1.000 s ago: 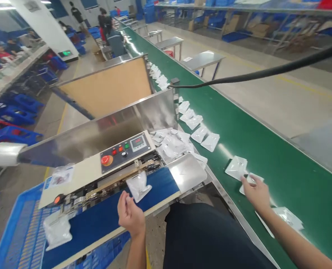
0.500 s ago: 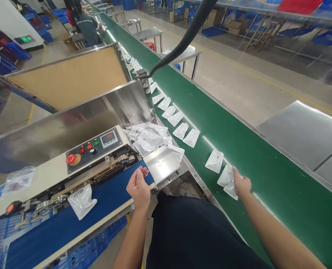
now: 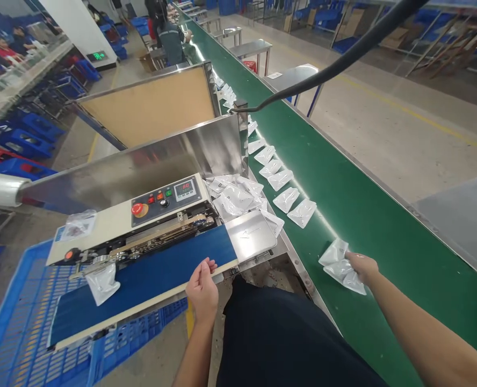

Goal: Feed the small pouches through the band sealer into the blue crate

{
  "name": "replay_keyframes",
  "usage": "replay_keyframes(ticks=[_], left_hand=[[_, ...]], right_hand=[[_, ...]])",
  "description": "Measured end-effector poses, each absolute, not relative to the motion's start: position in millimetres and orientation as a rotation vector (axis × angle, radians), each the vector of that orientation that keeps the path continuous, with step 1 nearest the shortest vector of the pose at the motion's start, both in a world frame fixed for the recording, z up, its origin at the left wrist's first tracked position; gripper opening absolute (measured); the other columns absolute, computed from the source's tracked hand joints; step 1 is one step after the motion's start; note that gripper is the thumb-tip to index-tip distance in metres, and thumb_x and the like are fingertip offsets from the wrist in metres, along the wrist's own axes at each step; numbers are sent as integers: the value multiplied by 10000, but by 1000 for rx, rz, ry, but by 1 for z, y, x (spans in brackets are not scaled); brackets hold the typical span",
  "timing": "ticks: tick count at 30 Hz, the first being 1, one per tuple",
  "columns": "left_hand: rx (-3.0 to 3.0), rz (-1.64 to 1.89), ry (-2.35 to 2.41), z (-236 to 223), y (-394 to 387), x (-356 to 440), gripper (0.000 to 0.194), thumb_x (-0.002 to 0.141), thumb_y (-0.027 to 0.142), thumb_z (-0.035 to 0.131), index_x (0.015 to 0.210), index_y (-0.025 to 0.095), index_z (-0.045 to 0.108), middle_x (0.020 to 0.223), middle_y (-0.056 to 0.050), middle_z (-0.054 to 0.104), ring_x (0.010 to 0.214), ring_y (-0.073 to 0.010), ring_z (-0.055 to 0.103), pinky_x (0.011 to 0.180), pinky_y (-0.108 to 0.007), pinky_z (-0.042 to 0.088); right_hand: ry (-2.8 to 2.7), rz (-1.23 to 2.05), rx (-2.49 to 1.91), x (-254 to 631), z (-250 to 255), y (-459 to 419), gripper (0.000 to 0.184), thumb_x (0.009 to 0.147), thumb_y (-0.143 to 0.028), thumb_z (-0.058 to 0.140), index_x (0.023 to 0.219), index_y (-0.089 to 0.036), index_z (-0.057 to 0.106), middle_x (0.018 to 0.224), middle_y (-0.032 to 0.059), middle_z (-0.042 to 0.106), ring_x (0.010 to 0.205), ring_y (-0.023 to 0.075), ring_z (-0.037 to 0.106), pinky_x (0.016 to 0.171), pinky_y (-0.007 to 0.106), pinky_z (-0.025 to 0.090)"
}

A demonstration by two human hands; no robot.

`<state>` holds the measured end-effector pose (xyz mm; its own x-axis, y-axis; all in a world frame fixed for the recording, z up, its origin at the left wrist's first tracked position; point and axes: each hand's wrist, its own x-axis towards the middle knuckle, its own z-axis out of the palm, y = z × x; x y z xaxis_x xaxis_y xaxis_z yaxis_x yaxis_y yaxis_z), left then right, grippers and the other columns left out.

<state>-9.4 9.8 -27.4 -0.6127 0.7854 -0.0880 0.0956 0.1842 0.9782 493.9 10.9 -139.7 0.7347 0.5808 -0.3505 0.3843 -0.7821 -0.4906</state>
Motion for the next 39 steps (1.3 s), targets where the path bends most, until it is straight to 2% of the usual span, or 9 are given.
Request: replay_keyframes(ticks=[4,9,13,15,18,22,26,31,39], left_hand=[[866,1477,1805,-25,10,-1,501,962,581,721,1136,122,821,1001,-151,840,850,-274,816,816,-434,688],[1088,1385,1713,-22,29,14,469,981,564,716,1186,156,823,1069,-164,836,948,-293,814,892,-440,672],[1371,1291,1548,-7,56,32,446,990,525,716,1277,199,818,1334,-170,779,1226,-333,737,1057,-449,596],[1390,1255,1449,-2,66,40,449,1021,526,672,1286,193,816,1291,-154,794,1192,-321,735,1047,-424,579],[1278,1230,1425,-7,78,42,489,1039,579,615,1053,152,853,950,-104,808,909,-265,728,853,-339,572],[774,1278,1626,-31,100,14,626,861,744,725,657,152,707,594,-10,574,602,-165,521,596,-273,431],[474,1301,1704,-39,114,-34,625,743,770,791,634,169,664,550,30,479,549,-128,415,545,-256,337],[602,1138,1583,-40,83,-42,637,724,719,830,534,182,544,532,44,394,555,-99,303,534,-244,214],[516,1197,1492,-51,95,1,561,735,666,823,574,168,620,557,24,461,579,-122,390,563,-254,291]], right_hand=[[-997,836,-2516,462,-103,45,259,815,-473,727,814,-226,805,744,123,742,816,347,738,734,415,550],[-1559,627,-1905,380,-16,80,334,904,-539,635,946,-265,821,1156,115,795,1073,318,720,932,396,556],[-1701,782,-1564,300,39,100,322,961,-532,628,980,-268,812,1047,84,810,969,274,724,910,362,555],[-1736,959,-1469,266,49,107,336,964,-546,644,955,-250,800,938,64,801,830,240,701,793,334,548],[-1723,1229,-1439,233,44,122,367,922,-584,692,899,-224,764,735,12,720,596,169,566,591,291,459],[-1536,1552,-1563,227,18,163,281,795,-463,760,721,-194,727,664,15,699,604,158,563,599,270,445],[-1275,1620,-1798,245,13,206,187,702,-352,749,630,-184,713,659,59,714,606,169,582,588,278,438],[-1458,1664,-1784,235,27,196,281,717,-444,837,794,-175,816,744,70,759,613,158,550,554,269,385],[-1351,1722,-1722,188,-1,155,423,712,-599,841,731,-197,712,697,34,706,543,129,481,518,266,348]])
